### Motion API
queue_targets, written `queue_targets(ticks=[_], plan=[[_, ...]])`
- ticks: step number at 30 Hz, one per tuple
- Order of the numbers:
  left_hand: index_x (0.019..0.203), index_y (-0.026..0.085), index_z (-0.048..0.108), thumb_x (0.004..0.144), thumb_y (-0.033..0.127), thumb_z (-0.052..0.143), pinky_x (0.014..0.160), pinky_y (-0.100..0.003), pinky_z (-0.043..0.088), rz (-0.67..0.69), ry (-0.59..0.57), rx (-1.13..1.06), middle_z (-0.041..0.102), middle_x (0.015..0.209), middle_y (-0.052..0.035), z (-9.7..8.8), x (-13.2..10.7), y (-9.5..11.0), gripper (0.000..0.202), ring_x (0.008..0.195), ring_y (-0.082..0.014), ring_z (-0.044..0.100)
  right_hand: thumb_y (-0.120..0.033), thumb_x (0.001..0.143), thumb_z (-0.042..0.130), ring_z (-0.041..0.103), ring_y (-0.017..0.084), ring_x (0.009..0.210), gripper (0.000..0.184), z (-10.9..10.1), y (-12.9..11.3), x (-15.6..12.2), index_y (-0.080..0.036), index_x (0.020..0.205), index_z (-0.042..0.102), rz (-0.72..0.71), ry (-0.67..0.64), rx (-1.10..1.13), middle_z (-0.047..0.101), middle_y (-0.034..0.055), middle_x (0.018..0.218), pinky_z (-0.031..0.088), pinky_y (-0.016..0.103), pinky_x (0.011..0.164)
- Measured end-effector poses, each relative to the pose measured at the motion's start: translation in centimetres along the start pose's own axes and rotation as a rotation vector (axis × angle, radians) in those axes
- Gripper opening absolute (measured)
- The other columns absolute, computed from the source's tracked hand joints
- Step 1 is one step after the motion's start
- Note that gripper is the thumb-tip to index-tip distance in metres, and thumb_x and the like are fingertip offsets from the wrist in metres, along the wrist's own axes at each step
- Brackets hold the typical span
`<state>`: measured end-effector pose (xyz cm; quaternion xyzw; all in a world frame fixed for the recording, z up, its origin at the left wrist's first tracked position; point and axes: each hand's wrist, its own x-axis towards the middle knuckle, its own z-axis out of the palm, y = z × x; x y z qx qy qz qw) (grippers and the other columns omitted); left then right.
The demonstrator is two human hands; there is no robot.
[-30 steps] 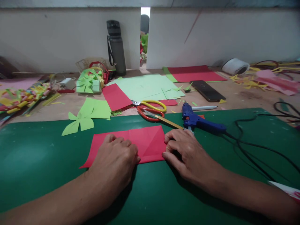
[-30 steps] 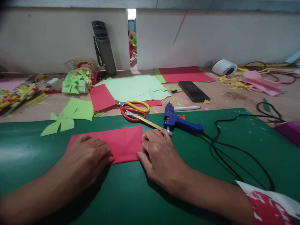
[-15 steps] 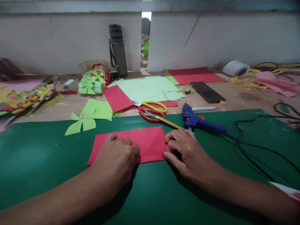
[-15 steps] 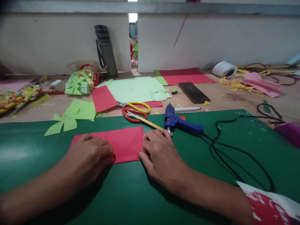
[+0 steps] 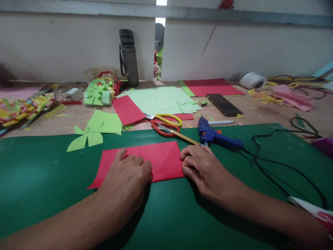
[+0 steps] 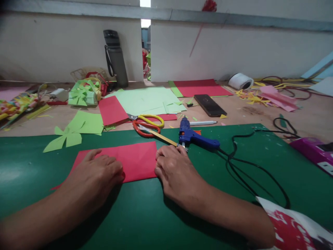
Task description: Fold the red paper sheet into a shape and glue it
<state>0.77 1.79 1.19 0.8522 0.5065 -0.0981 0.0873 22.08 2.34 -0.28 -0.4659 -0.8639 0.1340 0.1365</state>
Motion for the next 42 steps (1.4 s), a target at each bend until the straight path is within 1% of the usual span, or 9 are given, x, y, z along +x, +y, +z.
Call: queue_targets(ticks=[6,10,13,19,22,29,36,40,42], plan=[[0.080,0.017,0.059,0.080,0.009,0.043,0.088,-0.054,0.032,-0.002,-0.026,-0.010,0.062,0.084,-0.0084,0.04,-0.39,0.33,0.018,0.082,-0.0277,0.055,-0.012,0.086,0.047,0.053,0.021,0.089,0.020,-0.18,-0.13,0.13,-0.017,0.068,0.055,0.007,-0.021,-0.011,0.057,0.0064,0.089,0.035,0.044,0.084],[0.078,0.017,0.058,0.085,0.010,0.036,0.080,-0.049,0.036,0.030,-0.061,-0.040,0.058,0.082,-0.0082,-0.05,-0.31,0.36,0.024,0.080,-0.0262,0.052,-0.012,0.086,0.046,0.052,0.022,0.088,0.019,-0.27,-0.16,0.11,-0.016,0.070,0.055,0.004,-0.029,-0.008,0.057,0.0070,0.090,0.035,0.044,0.083],[0.079,0.017,0.058,0.089,0.013,0.030,0.078,-0.048,0.036,0.028,-0.069,-0.042,0.056,0.082,-0.0085,-0.24,-0.24,0.36,0.029,0.078,-0.0244,0.050,-0.012,0.086,0.045,0.050,0.021,0.088,0.019,-0.35,-0.21,0.16,-0.016,0.070,0.055,0.003,-0.050,-0.014,0.056,0.0071,0.090,0.034,0.044,0.083],[0.078,0.017,0.058,0.086,0.011,0.034,0.075,-0.044,0.036,0.019,-0.100,-0.026,0.054,0.081,-0.0076,-0.76,-0.30,0.58,0.025,0.072,-0.0208,0.047,-0.010,0.084,0.046,0.048,0.020,0.087,0.019,-0.42,-0.40,0.16,-0.016,0.067,0.051,0.012,-0.068,-0.029,0.053,0.0057,0.089,0.034,0.042,0.081],[0.076,0.017,0.057,0.084,0.010,0.037,0.072,-0.043,0.036,0.031,-0.072,-0.029,0.054,0.081,-0.0078,-0.76,-0.31,0.60,0.023,0.072,-0.0216,0.048,-0.008,0.083,0.046,0.047,0.019,0.084,0.021,-0.45,-0.51,0.15,-0.017,0.064,0.049,0.000,-0.071,-0.055,0.052,0.0048,0.086,0.034,0.040,0.079],[0.074,0.017,0.058,0.082,0.009,0.038,0.067,-0.041,0.036,0.078,0.021,0.010,0.053,0.077,-0.0081,-0.22,-0.35,0.26,0.023,0.072,-0.0237,0.050,-0.009,0.084,0.046,0.048,0.019,0.084,0.022,-0.59,-0.61,0.19,-0.017,0.063,0.048,-0.009,-0.086,-0.097,0.051,0.0047,0.085,0.033,0.039,0.079],[0.074,0.017,0.059,0.085,0.013,0.035,0.067,-0.040,0.036,0.087,0.041,0.018,0.054,0.076,-0.0078,-0.08,-0.34,0.27,0.026,0.071,-0.0223,0.049,-0.012,0.086,0.044,0.047,0.019,0.084,0.022,-0.49,-0.67,0.22,-0.016,0.064,0.048,-0.007,-0.102,-0.125,0.050,0.0051,0.085,0.032,0.041,0.081],[0.074,0.015,0.059,0.089,0.017,0.033,0.075,-0.047,0.038,0.045,0.004,-0.011,0.056,0.080,-0.0089,-0.28,-0.36,0.38,0.030,0.074,-0.0232,0.051,-0.013,0.086,0.042,0.047,0.021,0.085,0.022,-0.25,-0.39,0.18,-0.016,0.066,0.048,-0.032,-0.070,-0.136,0.051,0.0059,0.086,0.031,0.043,0.082],[0.074,0.015,0.059,0.091,0.018,0.033,0.080,-0.051,0.038,0.037,0.027,-0.021,0.057,0.081,-0.0088,-0.35,-0.41,0.37,0.031,0.074,-0.0231,0.053,-0.012,0.086,0.041,0.048,0.021,0.085,0.021,-0.10,-0.28,0.18,-0.016,0.067,0.049,-0.040,-0.061,-0.144,0.052,0.0063,0.086,0.031,0.044,0.083]])
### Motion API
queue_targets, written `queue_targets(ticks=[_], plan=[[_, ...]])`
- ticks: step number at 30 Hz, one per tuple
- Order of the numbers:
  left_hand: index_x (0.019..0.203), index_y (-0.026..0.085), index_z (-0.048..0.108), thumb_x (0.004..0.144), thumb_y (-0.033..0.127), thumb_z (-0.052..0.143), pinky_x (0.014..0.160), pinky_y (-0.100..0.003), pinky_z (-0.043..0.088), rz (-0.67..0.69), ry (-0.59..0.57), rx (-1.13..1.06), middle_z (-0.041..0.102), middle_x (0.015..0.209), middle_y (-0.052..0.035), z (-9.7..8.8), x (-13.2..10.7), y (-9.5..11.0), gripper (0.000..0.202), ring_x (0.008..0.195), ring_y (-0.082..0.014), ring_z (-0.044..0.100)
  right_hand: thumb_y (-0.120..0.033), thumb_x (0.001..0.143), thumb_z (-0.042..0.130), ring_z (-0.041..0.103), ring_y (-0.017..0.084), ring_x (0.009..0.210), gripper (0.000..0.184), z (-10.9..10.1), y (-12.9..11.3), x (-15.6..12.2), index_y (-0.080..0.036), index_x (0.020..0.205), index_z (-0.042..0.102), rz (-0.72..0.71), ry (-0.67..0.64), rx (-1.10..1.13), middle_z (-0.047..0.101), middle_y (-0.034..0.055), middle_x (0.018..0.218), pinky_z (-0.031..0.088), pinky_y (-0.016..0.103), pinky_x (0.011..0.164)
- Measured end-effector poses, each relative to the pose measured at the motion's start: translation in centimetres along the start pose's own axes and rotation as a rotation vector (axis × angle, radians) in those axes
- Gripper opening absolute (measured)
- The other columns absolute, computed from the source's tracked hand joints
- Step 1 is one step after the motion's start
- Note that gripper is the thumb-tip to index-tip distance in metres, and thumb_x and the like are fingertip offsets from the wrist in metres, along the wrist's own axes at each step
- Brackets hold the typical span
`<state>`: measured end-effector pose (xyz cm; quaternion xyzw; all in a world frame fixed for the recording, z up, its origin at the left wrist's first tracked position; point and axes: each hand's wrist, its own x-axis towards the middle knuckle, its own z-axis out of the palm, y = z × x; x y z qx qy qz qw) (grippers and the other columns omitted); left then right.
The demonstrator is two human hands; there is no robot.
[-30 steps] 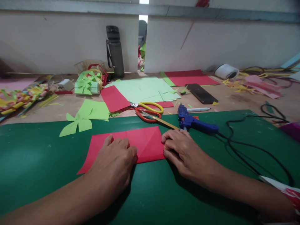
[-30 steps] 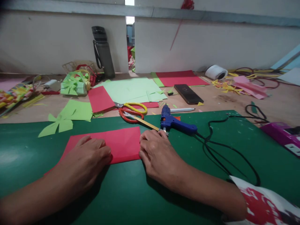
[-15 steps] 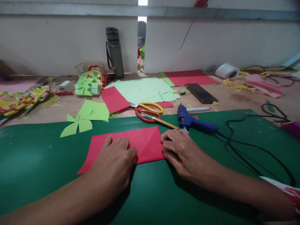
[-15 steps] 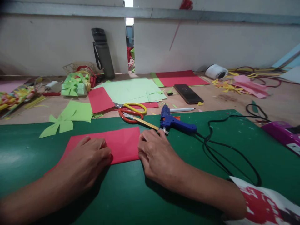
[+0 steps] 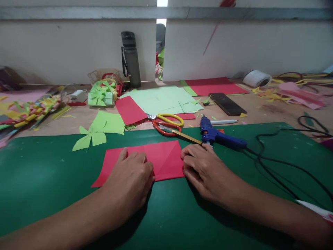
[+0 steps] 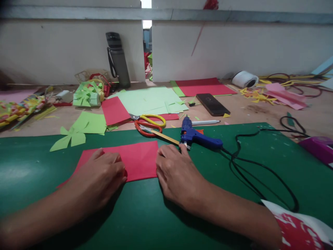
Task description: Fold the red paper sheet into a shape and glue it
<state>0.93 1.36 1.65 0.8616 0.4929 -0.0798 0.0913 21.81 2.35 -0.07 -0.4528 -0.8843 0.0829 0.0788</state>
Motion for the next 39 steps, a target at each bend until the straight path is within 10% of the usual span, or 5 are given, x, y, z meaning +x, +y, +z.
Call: queue_targets(ticks=[6,12,24,39], plan=[[0.085,0.019,0.060,0.086,0.015,0.045,0.095,-0.065,0.026,-0.007,0.113,0.033,0.060,0.074,-0.0028,0.5,-0.4,-0.2,0.016,0.072,-0.0203,0.055,-0.014,0.089,0.041,0.051,0.022,0.085,0.018,0.4,-0.1,-0.4,-0.017,0.080,0.055,-0.025,0.072,-0.062,0.057,0.0065,0.088,0.031,0.049,0.085],[0.114,0.034,0.057,0.086,0.007,0.043,0.099,-0.067,0.018,0.194,0.336,0.220,0.059,0.076,-0.0010,2.0,-1.4,-0.6,0.042,0.071,-0.0183,0.055,-0.008,0.090,0.036,0.053,0.025,0.088,0.032,0.5,-0.4,-1.3,-0.019,0.102,0.064,-0.373,0.279,-0.302,0.062,0.0078,0.080,0.023,0.060,0.093],[0.126,0.027,0.053,0.089,0.022,0.047,0.100,-0.068,0.020,0.342,0.385,0.362,0.059,0.078,-0.0047,2.3,-2.0,-0.8,0.037,0.073,-0.0219,0.052,-0.012,0.090,0.040,0.052,0.024,0.091,0.026,0.7,-0.1,-1.3,-0.014,0.098,0.065,-0.602,0.165,-0.382,0.061,0.0079,0.091,0.023,0.054,0.102],[0.123,0.031,0.053,0.088,0.012,0.048,0.095,-0.066,0.029,0.298,0.393,0.273,0.058,0.083,-0.0047,2.7,-1.9,-1.2,0.041,0.076,-0.0209,0.052,-0.008,0.091,0.036,0.056,0.025,0.090,0.031,-0.7,2.9,-4.3,-0.011,0.108,0.061,-0.455,0.167,-0.342,0.064,0.0116,0.092,0.044,0.044,0.081]])
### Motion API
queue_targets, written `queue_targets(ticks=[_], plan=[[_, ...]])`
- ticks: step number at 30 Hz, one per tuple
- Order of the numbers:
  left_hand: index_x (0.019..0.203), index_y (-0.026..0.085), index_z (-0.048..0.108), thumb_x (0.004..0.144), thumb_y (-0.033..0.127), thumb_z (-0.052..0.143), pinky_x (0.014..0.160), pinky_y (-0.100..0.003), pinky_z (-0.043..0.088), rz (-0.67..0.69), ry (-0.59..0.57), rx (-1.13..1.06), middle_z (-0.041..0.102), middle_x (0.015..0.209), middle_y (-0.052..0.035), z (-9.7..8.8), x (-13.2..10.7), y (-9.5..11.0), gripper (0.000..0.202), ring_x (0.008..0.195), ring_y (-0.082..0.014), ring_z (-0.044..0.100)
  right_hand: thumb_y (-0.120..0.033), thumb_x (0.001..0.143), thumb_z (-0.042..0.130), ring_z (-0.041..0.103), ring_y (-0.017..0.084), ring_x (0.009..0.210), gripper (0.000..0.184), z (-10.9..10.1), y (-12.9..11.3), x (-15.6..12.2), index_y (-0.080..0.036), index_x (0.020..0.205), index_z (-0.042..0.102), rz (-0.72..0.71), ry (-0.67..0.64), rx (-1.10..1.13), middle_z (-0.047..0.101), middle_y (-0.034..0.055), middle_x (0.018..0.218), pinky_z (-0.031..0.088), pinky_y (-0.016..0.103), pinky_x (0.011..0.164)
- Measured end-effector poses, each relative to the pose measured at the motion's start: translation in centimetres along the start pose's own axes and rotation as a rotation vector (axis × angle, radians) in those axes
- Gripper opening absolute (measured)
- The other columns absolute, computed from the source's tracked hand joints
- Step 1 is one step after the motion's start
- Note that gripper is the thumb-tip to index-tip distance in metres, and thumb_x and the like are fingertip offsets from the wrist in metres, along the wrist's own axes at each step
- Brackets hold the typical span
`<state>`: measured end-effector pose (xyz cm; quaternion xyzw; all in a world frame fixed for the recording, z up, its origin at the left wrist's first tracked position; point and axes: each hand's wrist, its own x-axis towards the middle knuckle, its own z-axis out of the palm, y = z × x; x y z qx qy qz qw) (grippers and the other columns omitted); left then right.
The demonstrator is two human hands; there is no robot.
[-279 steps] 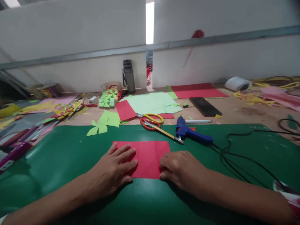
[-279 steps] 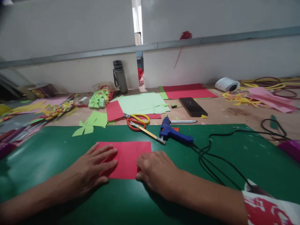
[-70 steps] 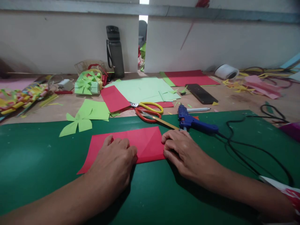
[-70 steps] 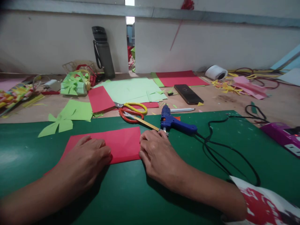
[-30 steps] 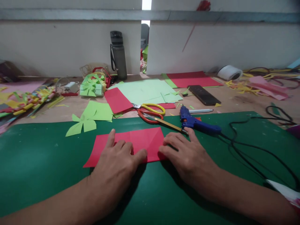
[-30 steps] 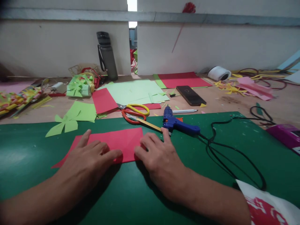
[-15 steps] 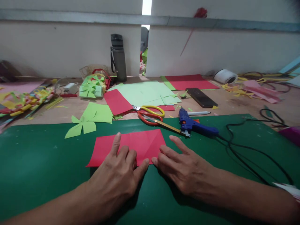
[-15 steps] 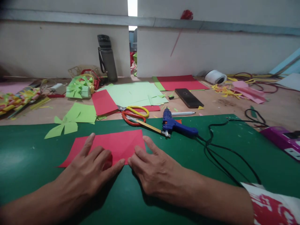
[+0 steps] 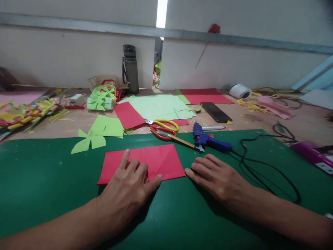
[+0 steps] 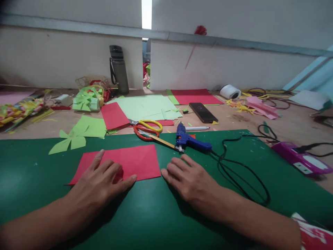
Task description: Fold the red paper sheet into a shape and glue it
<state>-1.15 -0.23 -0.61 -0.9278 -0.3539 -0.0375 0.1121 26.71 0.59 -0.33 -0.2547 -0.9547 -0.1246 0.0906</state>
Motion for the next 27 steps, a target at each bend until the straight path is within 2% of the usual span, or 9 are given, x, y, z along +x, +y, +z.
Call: queue_targets(ticks=[2,4,6,8,11,15,18,23,27], plan=[[0.122,0.032,0.053,0.087,0.010,0.047,0.093,-0.065,0.032,-0.026,0.001,0.008,0.058,0.084,-0.0049,0.0,0.1,0.1,0.042,0.077,-0.0217,0.053,-0.011,0.091,0.038,0.059,0.022,0.082,0.029,-0.4,-0.2,0.6,-0.013,0.108,0.061,0.209,0.023,0.147,0.065,0.0108,0.089,0.047,0.037,0.071],[0.120,0.033,0.055,0.086,0.009,0.047,0.092,-0.064,0.034,-0.049,0.015,0.021,0.059,0.084,-0.0050,0.1,0.0,0.3,0.041,0.078,-0.0222,0.053,-0.019,0.091,0.042,0.061,0.019,0.074,0.023,-1.0,-0.6,2.1,-0.015,0.099,0.062,0.478,0.019,0.381,0.065,0.0076,0.083,0.047,0.032,0.065],[0.115,0.031,0.058,0.086,0.010,0.048,0.092,-0.062,0.036,-0.059,0.038,0.026,0.059,0.081,-0.0046,0.2,-0.1,0.5,0.037,0.075,-0.0214,0.053,-0.023,0.090,0.043,0.059,0.013,0.060,0.020,-1.5,-1.2,4.0,-0.018,0.082,0.061,0.674,-0.132,0.722,0.063,0.0011,0.071,0.045,0.025,0.054],[0.106,0.026,0.062,0.086,0.011,0.049,0.094,-0.061,0.035,-0.047,0.070,0.026,0.058,0.077,-0.0038,0.5,-0.3,0.5,0.029,0.071,-0.0199,0.051,-0.022,0.086,0.043,0.054,0.010,0.048,0.018,-1.5,-1.6,5.8,-0.018,0.074,0.057,0.770,-0.327,0.974,0.059,-0.0022,0.062,0.040,0.020,0.045],[0.092,0.021,0.066,0.085,0.012,0.048,0.095,-0.061,0.034,-0.014,0.145,0.024,0.058,0.073,-0.0040,0.9,-0.5,0.5,0.022,0.067,-0.0189,0.050,-0.024,0.079,0.049,0.050,0.008,0.041,0.018,-1.1,-1.7,7.9,-0.018,0.063,0.052,0.839,-0.563,1.013,0.056,-0.0032,0.054,0.035,0.017,0.039],[0.093,0.020,0.066,0.084,0.011,0.045,0.094,-0.062,0.036,0.009,0.209,0.031,0.059,0.074,-0.0054,1.0,-0.7,0.4,0.024,0.068,-0.0199,0.050,-0.031,0.074,0.056,0.046,0.008,0.037,0.030,-0.7,-1.3,9.6,-0.018,0.048,0.048,0.862,-0.695,0.916,0.052,-0.0015,0.043,0.031,0.018,0.035],[0.097,0.019,0.065,0.084,0.009,0.044,0.093,-0.062,0.038,0.018,0.230,0.046,0.060,0.073,-0.0055,0.9,-0.7,0.5,0.027,0.067,-0.0200,0.051,-0.036,0.073,0.058,0.042,0.009,0.035,0.035,-1.0,-1.1,10.9,-0.018,0.044,0.048,0.869,-0.787,0.839,0.052,-0.0006,0.041,0.030,0.020,0.034],[0.092,0.017,0.067,0.084,0.009,0.043,0.091,-0.061,0.040,0.028,0.244,0.068,0.061,0.071,-0.0071,0.7,-0.8,0.6,0.026,0.065,-0.0213,0.053,-0.036,0.074,0.059,0.044,0.009,0.040,0.035,-1.5,-1.5,12.3,-0.018,0.046,0.051,0.845,-0.841,0.789,0.053,-0.0010,0.044,0.030,0.020,0.038],[0.089,0.017,0.068,0.084,0.010,0.043,0.090,-0.062,0.040,0.021,0.250,0.065,0.061,0.071,-0.0076,0.9,-0.8,0.5,0.026,0.066,-0.0217,0.053,-0.035,0.072,0.060,0.043,0.010,0.040,0.031,-1.4,-1.4,11.8,-0.018,0.047,0.053,0.829,-0.826,0.777,0.053,-0.0012,0.044,0.030,0.022,0.038]])
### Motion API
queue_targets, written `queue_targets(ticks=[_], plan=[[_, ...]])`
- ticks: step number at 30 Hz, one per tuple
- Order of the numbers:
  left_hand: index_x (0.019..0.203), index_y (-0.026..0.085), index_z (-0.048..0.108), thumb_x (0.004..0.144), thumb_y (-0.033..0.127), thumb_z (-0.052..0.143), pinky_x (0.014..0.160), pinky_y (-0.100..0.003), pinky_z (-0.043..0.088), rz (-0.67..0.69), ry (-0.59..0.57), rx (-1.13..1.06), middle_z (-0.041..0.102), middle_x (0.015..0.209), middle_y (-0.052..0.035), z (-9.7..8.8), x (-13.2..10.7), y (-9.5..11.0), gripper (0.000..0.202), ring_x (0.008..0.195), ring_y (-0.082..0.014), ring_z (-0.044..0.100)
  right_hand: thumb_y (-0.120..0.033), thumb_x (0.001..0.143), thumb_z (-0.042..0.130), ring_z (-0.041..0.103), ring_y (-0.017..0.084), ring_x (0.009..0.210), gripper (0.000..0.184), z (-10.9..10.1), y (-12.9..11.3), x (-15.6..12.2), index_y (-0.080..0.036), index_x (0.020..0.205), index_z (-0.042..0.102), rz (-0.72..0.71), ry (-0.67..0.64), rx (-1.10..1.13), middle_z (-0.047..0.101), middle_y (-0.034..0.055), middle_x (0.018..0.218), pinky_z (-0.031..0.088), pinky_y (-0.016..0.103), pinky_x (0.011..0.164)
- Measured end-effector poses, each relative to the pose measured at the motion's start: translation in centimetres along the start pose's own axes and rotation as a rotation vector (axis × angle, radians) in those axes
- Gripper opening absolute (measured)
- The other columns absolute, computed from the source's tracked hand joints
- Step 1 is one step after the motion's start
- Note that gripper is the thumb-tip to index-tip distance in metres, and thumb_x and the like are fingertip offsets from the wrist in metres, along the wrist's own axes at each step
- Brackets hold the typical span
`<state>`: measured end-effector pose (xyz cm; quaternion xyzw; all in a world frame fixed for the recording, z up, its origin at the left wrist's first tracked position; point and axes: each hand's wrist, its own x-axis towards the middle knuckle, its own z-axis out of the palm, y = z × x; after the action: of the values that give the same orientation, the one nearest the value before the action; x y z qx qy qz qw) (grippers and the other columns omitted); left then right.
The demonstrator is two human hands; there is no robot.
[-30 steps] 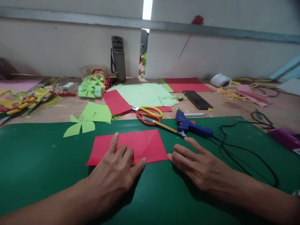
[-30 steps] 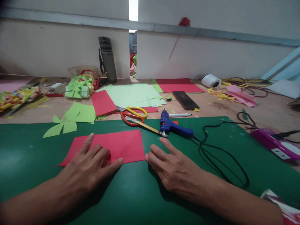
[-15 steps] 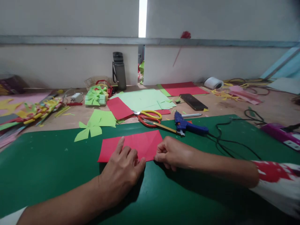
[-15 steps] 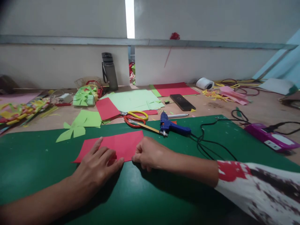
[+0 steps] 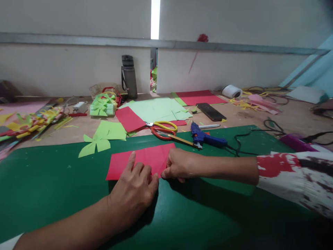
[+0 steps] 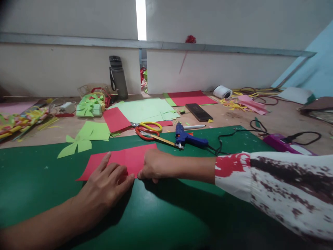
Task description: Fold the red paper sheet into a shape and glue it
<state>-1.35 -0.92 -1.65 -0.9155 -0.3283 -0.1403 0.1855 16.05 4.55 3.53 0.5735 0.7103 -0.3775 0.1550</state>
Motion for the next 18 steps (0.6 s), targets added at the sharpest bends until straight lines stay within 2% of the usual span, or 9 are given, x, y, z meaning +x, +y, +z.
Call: queue_targets(ticks=[10,18], plan=[[0.093,0.017,0.068,0.084,0.008,0.044,0.091,-0.063,0.038,-0.005,-0.002,-0.013,0.062,0.074,-0.0082,0.0,0.0,-0.1,0.027,0.068,-0.0217,0.053,-0.038,0.073,0.056,0.037,0.008,0.036,0.028,0.1,5.1,-0.5,-0.019,0.052,0.052,0.040,0.069,0.072,0.053,-0.0031,0.042,0.027,0.021,0.036],[0.090,0.018,0.068,0.085,0.007,0.044,0.095,-0.065,0.031,-0.045,-0.013,-0.044,0.061,0.076,-0.0076,0.3,-0.3,0.0,0.026,0.070,-0.0210,0.051,-0.035,0.076,0.054,0.036,0.009,0.036,0.029,0.0,7.1,-1.5,-0.020,0.051,0.048,0.097,0.106,0.107,0.053,-0.0020,0.042,0.025,0.022,0.037]])
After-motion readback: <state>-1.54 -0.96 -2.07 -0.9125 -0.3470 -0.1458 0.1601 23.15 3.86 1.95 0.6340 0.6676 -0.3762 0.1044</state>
